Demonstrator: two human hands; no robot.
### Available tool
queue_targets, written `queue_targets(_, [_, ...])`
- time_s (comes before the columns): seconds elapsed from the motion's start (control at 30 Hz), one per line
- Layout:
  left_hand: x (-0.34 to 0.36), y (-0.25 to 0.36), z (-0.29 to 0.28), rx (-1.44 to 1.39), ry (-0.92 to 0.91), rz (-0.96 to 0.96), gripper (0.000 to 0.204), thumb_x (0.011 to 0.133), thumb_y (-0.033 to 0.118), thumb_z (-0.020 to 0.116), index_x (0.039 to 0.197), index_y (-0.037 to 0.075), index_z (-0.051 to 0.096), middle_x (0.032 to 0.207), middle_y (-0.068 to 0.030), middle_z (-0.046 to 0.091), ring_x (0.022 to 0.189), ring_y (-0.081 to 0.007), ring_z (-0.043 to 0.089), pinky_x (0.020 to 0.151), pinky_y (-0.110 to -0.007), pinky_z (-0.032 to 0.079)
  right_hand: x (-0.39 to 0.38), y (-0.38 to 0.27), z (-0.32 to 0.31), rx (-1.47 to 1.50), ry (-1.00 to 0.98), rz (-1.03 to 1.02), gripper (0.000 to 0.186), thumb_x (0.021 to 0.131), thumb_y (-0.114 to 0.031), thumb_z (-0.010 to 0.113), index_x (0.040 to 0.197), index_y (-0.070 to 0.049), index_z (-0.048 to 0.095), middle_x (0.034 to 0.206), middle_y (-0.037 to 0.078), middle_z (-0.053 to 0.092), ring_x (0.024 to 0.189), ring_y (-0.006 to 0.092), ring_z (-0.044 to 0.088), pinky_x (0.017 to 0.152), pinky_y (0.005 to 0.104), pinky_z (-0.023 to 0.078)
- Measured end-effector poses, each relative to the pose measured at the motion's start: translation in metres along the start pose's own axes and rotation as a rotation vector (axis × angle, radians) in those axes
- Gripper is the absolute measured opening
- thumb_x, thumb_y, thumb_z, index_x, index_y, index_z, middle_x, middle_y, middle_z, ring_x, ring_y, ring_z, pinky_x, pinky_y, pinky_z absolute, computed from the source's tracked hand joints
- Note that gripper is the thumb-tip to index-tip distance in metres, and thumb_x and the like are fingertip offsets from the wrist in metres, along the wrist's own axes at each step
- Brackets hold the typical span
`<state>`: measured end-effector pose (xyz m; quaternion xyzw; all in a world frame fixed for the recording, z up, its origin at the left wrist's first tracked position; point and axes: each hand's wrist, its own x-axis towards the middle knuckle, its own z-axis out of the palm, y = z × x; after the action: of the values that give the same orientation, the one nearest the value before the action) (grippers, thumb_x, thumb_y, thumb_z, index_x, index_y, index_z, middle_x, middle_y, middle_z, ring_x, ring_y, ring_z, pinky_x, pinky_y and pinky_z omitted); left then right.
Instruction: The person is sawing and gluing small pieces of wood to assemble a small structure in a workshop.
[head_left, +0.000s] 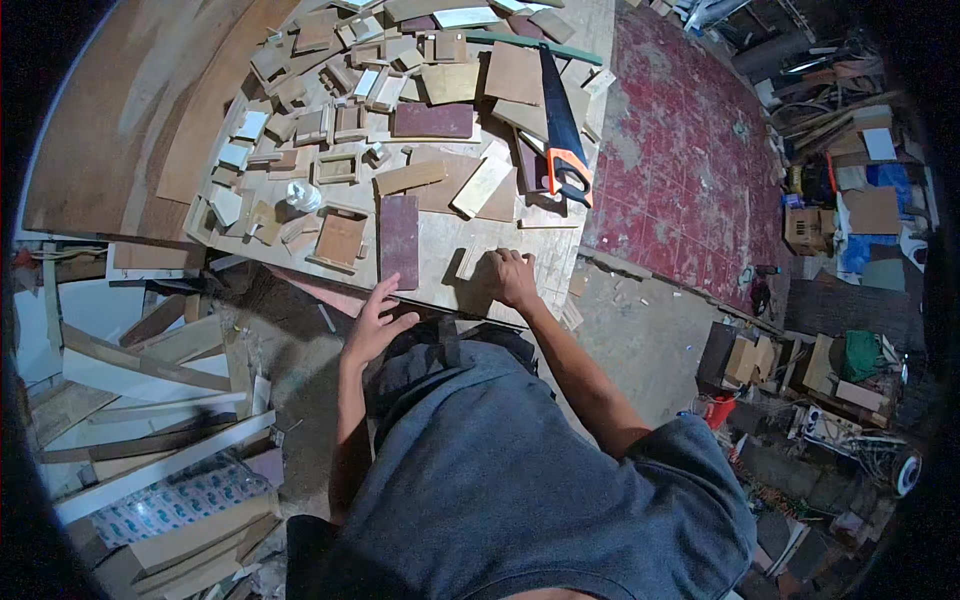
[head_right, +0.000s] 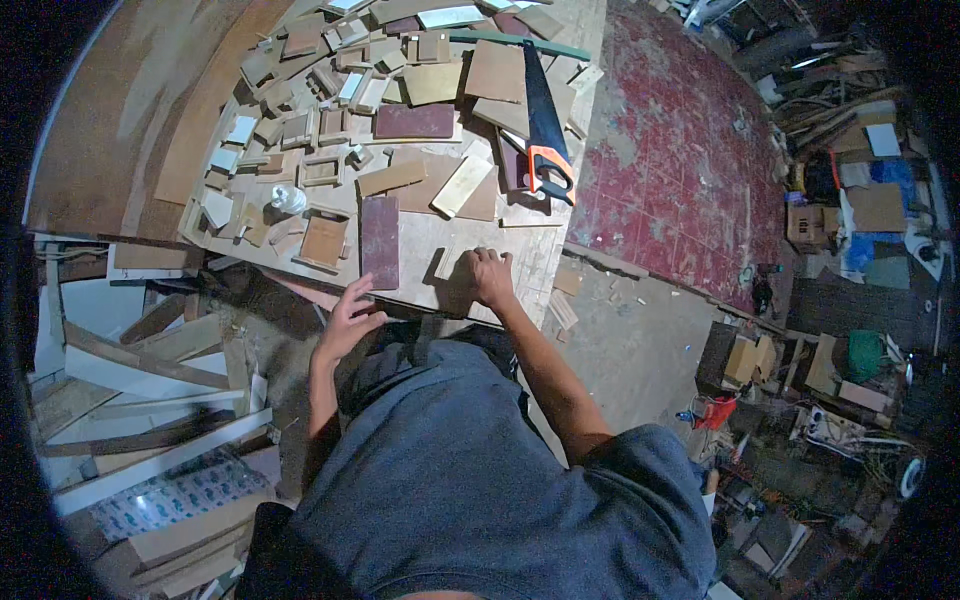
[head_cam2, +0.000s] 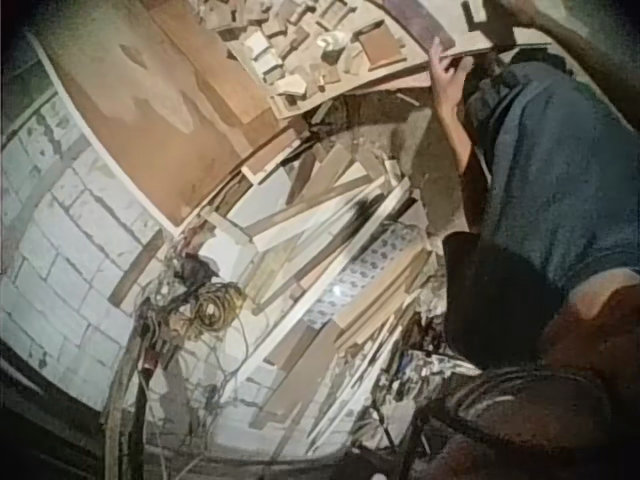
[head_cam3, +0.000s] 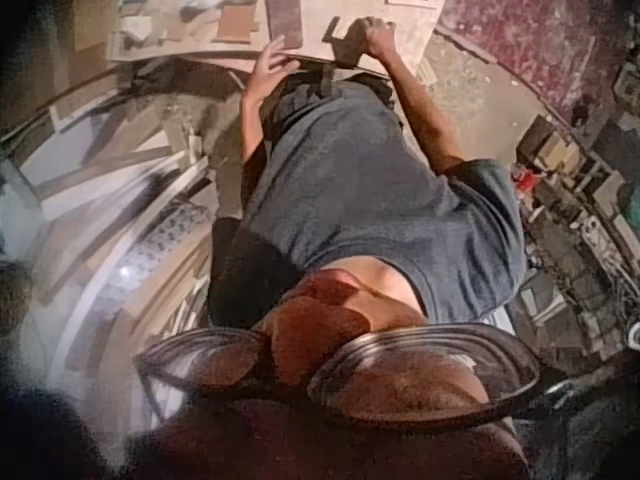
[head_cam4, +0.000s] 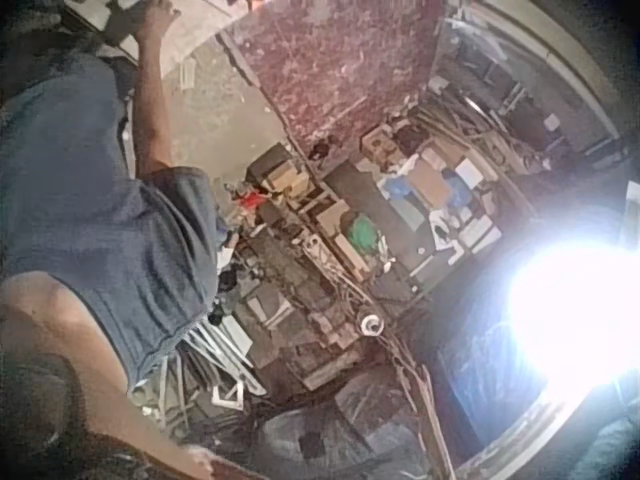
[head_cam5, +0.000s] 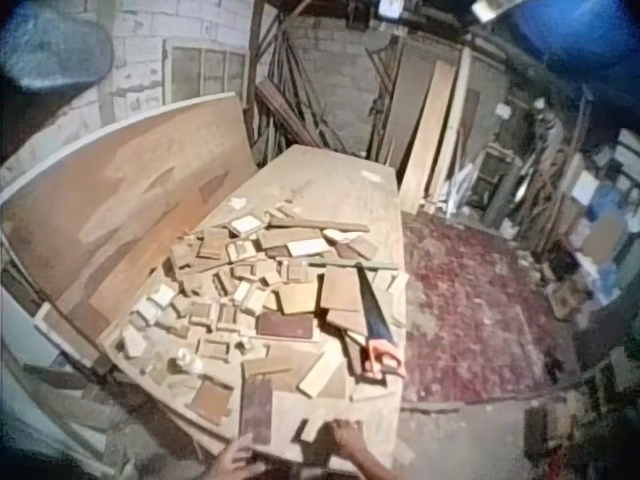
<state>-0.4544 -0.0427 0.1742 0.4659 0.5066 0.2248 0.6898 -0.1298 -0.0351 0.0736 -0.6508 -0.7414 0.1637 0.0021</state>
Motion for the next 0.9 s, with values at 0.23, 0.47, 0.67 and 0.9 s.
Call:
queue_targets(0.23, [-0.022, -0.021, 0.042, 0.040, 0.105, -0.074, 0.089, 0.079, 0.039, 0.083, 0.150, 0.013, 0.036, 0.149, -0.0166, 0.043, 0.127, -0.0336, 0.050, 0.103, -0.046, 0.042, 0.009, 0.019, 0.027, 0.014, -0.050, -0.184, 0.075, 0.065, -0.010, 0.073, 0.136, -0.015, 0.049, 0.138, 0.005, 0.052, 0.130, 0.0251, 0.047, 0.104, 0.0585, 0.031])
queue_targets(0.47, [-0.003, -0.013, 0.080, 0.084, 0.140, -0.082, 0.080, 0.079, 0.031, 0.083, 0.145, 0.010, 0.042, 0.142, -0.0160, 0.050, 0.123, -0.0298, 0.052, 0.097, -0.043, 0.046, -0.005, 0.049, 0.030, -0.007, 0.146, -0.269, 0.066, 0.074, -0.016, 0.073, 0.135, -0.013, 0.049, 0.143, 0.007, 0.048, 0.133, 0.0269, 0.044, 0.105, 0.0594, 0.029])
queue_targets(0.67, [0.028, -0.029, 0.089, 0.073, 0.190, -0.056, 0.064, 0.083, 0.024, 0.079, 0.136, 0.001, 0.052, 0.129, -0.0172, 0.061, 0.110, -0.0244, 0.060, 0.094, -0.036, 0.049, -0.040, 0.080, 0.014, 0.435, 0.228, 0.219, 0.057, 0.076, -0.022, 0.073, 0.129, -0.010, 0.055, 0.135, 0.009, 0.054, 0.130, 0.0250, 0.047, 0.108, 0.0521, 0.027])
queue_targets(0.9, [0.109, -0.091, 0.104, 0.040, 0.195, -0.272, 0.053, 0.088, 0.027, 0.074, 0.129, -0.003, 0.057, 0.105, -0.0129, 0.070, 0.086, -0.0145, 0.064, 0.074, -0.027, 0.051, -0.050, 0.130, 0.037, 0.679, -0.005, 0.331, 0.046, 0.082, -0.024, 0.075, 0.121, -0.004, 0.062, 0.104, 0.014, 0.071, 0.092, 0.0287, 0.070, 0.084, 0.0381, 0.055])
